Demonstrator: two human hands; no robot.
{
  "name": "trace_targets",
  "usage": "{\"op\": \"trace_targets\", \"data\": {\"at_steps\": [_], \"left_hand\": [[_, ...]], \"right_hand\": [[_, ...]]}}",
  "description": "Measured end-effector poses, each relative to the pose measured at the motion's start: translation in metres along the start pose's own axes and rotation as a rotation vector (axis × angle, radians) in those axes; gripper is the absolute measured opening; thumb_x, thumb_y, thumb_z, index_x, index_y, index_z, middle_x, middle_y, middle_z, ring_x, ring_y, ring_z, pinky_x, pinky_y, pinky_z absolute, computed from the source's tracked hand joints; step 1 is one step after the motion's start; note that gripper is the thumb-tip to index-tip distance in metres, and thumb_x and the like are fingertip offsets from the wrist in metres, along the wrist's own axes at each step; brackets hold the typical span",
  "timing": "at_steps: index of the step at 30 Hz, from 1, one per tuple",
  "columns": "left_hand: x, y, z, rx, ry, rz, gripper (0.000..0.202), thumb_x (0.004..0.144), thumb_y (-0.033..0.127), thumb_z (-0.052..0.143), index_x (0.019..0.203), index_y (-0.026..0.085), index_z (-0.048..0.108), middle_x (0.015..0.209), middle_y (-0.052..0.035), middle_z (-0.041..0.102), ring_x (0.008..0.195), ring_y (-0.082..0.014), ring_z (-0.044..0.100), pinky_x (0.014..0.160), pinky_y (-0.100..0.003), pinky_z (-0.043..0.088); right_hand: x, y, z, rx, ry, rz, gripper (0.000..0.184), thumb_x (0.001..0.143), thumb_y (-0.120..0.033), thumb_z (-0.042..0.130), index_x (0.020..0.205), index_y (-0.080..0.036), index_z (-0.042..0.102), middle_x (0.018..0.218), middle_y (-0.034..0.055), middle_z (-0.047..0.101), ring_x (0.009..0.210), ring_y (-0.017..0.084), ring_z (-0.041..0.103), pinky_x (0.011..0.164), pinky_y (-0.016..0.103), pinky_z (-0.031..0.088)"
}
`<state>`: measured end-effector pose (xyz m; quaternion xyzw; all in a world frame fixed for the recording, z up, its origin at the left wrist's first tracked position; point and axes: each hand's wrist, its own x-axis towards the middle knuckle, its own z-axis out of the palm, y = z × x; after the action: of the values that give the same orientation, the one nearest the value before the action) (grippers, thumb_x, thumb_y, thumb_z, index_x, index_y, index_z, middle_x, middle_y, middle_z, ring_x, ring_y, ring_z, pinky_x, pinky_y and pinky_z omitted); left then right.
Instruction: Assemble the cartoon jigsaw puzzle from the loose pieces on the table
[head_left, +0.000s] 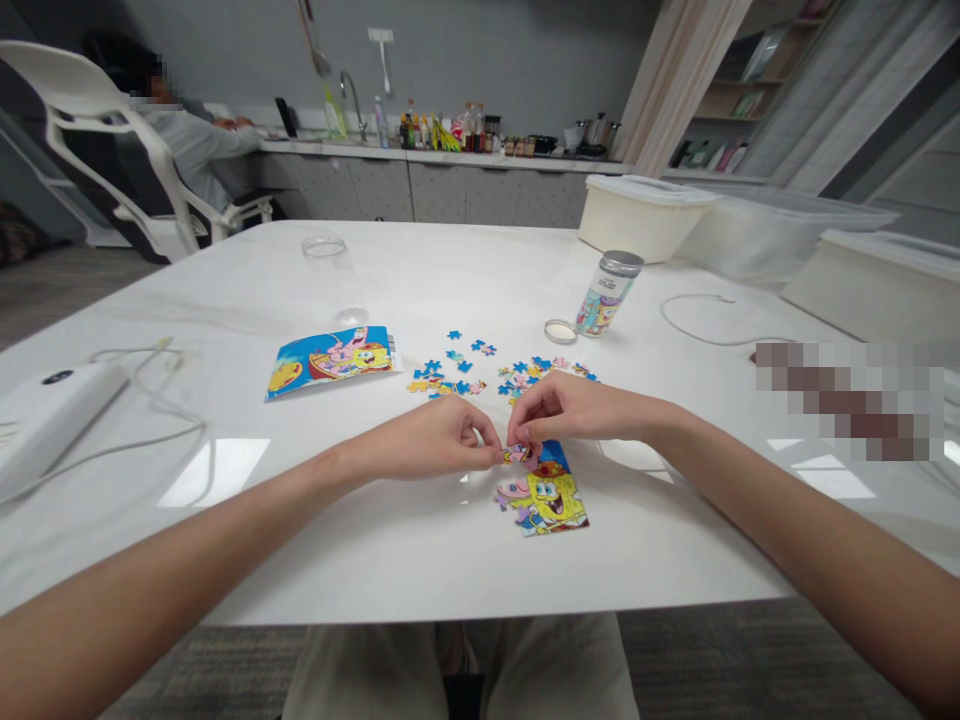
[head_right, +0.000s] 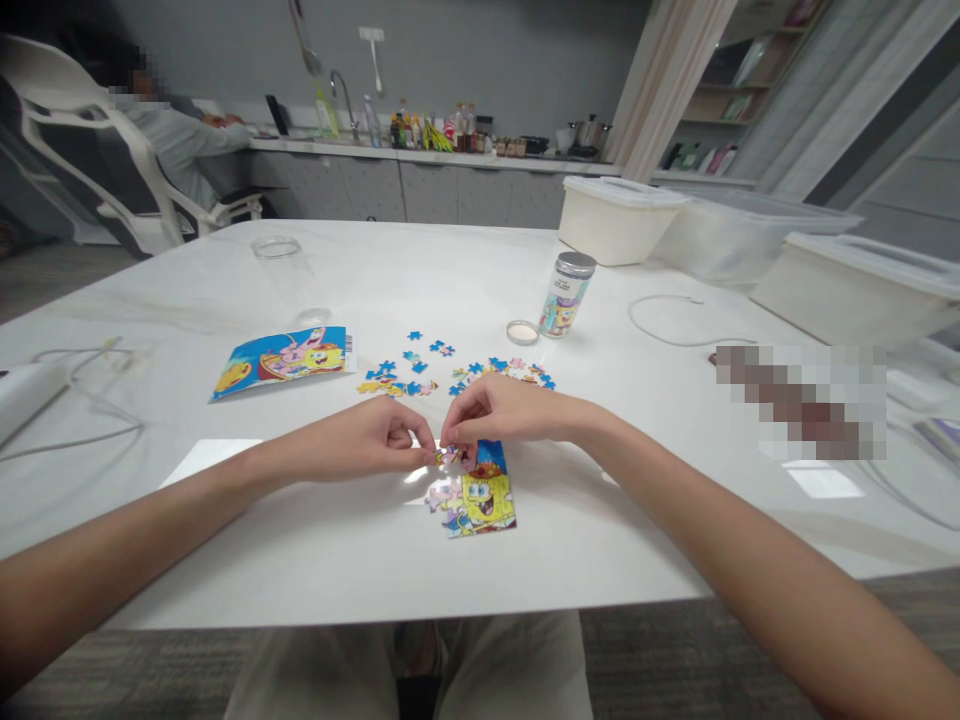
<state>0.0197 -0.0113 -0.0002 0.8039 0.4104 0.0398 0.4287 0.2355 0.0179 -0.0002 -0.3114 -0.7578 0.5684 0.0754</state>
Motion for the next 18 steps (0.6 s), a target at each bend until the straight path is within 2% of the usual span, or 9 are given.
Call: {"op": "trace_targets", "data": {"at_steps": [5,9,11,14,16,18], "left_hand": [[0.001,-0.004,0.001,0.034,0.055,0.018,0.028,0.080,0.038,0.053,0.083,0.016,0.072,0.058,0.0037,0.049,0.051,-0.0085,0.033,0.050,-0.025,0.025],[0.000,-0.003,0.003,0.113,0.092,0.016,0.025,0.082,0.034,0.050,0.083,0.016,0.067,0.053,0.0055,0.043,0.048,-0.0086,0.032,0.048,-0.024,0.024],[0.000,-0.003,0.004,0.249,0.163,0.049,0.024,0.084,0.032,0.046,0.079,0.016,0.064,0.051,0.0051,0.042,0.048,-0.0095,0.034,0.050,-0.025,0.025],[-0.002,-0.007,0.000,0.577,0.277,0.094,0.028,0.089,0.029,0.038,0.078,0.017,0.061,0.056,-0.0001,0.050,0.052,-0.0125,0.040,0.054,-0.028,0.026],[-0.003,-0.012,-0.005,0.756,0.271,0.088,0.030,0.090,0.027,0.035,0.079,0.017,0.060,0.060,-0.0033,0.054,0.052,-0.0137,0.041,0.054,-0.030,0.024],[-0.004,-0.017,-0.012,0.839,0.210,0.070,0.031,0.091,0.029,0.034,0.078,0.017,0.060,0.060,-0.0042,0.055,0.050,-0.0138,0.041,0.052,-0.031,0.023]], "right_hand": [[0.003,0.001,0.005,0.022,0.074,-0.026,0.012,0.077,-0.021,0.069,0.088,-0.016,0.069,0.072,0.0001,0.070,0.066,0.011,0.065,0.062,0.023,0.051],[0.010,0.002,0.012,0.035,0.220,-0.105,0.012,0.075,-0.023,0.069,0.084,-0.016,0.066,0.077,0.0017,0.070,0.070,0.012,0.065,0.066,0.026,0.051],[0.012,0.002,0.013,0.003,0.334,-0.147,0.013,0.078,-0.028,0.066,0.084,-0.016,0.065,0.079,0.0026,0.069,0.071,0.013,0.064,0.067,0.028,0.051],[0.014,0.005,0.006,-0.128,0.601,-0.193,0.018,0.084,-0.034,0.059,0.083,-0.016,0.063,0.076,0.0020,0.065,0.064,0.012,0.059,0.063,0.028,0.047],[0.014,0.010,-0.003,-0.229,0.747,-0.199,0.018,0.086,-0.034,0.055,0.081,-0.017,0.061,0.071,0.0009,0.062,0.062,0.012,0.055,0.061,0.027,0.045],[0.014,0.017,-0.012,-0.348,0.832,-0.182,0.016,0.086,-0.030,0.053,0.078,-0.017,0.060,0.070,0.0009,0.060,0.061,0.013,0.053,0.061,0.027,0.042]]}}
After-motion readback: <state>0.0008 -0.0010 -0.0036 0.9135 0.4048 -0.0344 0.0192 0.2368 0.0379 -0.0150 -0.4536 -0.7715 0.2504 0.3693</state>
